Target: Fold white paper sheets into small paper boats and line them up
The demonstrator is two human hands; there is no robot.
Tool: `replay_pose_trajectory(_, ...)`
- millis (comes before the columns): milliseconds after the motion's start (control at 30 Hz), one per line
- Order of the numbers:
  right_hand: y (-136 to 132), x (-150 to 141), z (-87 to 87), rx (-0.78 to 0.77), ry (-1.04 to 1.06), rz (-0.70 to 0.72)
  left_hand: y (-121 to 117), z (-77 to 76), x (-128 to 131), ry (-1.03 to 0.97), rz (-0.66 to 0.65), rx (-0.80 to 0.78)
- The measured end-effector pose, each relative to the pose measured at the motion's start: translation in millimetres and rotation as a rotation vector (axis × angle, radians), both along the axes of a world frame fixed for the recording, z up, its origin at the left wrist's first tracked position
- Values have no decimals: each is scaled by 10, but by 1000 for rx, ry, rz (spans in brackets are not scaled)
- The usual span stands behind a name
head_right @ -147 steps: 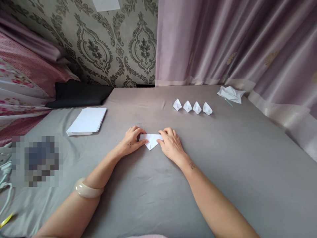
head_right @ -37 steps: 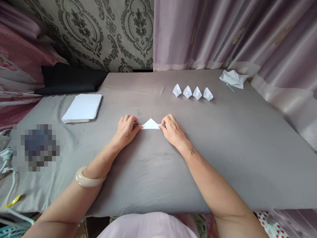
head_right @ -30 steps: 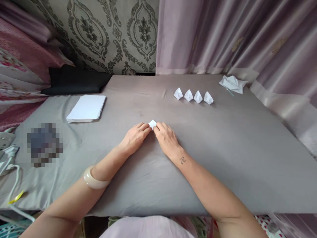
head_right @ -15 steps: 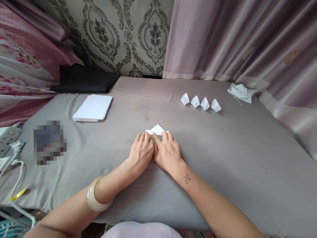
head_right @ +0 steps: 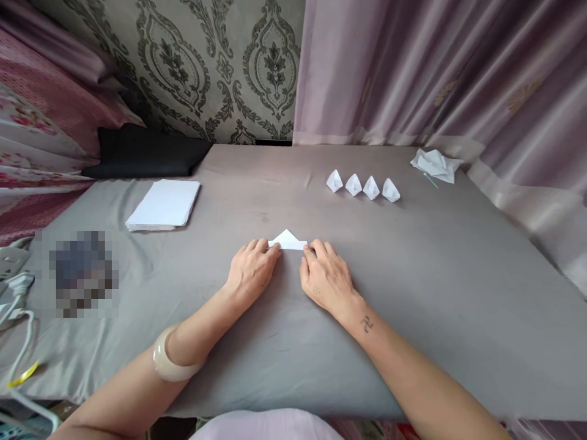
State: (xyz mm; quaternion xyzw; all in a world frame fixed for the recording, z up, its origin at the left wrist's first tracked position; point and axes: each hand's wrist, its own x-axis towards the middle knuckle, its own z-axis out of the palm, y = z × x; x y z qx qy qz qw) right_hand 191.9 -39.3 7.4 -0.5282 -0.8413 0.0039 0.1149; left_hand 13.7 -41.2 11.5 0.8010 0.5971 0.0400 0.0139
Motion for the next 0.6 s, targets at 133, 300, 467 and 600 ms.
replay_pose_trajectory(133, 80, 69, 23, -42, 99, -43, 139, -74, -96, -78, -33, 39)
replay_pose_trajectory(300, 343, 120, 32, -210, 342, -145, 219, -139, -104, -36, -179, 89)
replay_pose_trajectory(467, 492, 55, -98, -307, 658, -268, 272, -144, -78, -67, -112, 189)
replay_pose_trajectory(600, 446, -14, -81, -328, 824, -270, 300, -114, -83, -312, 29, 233)
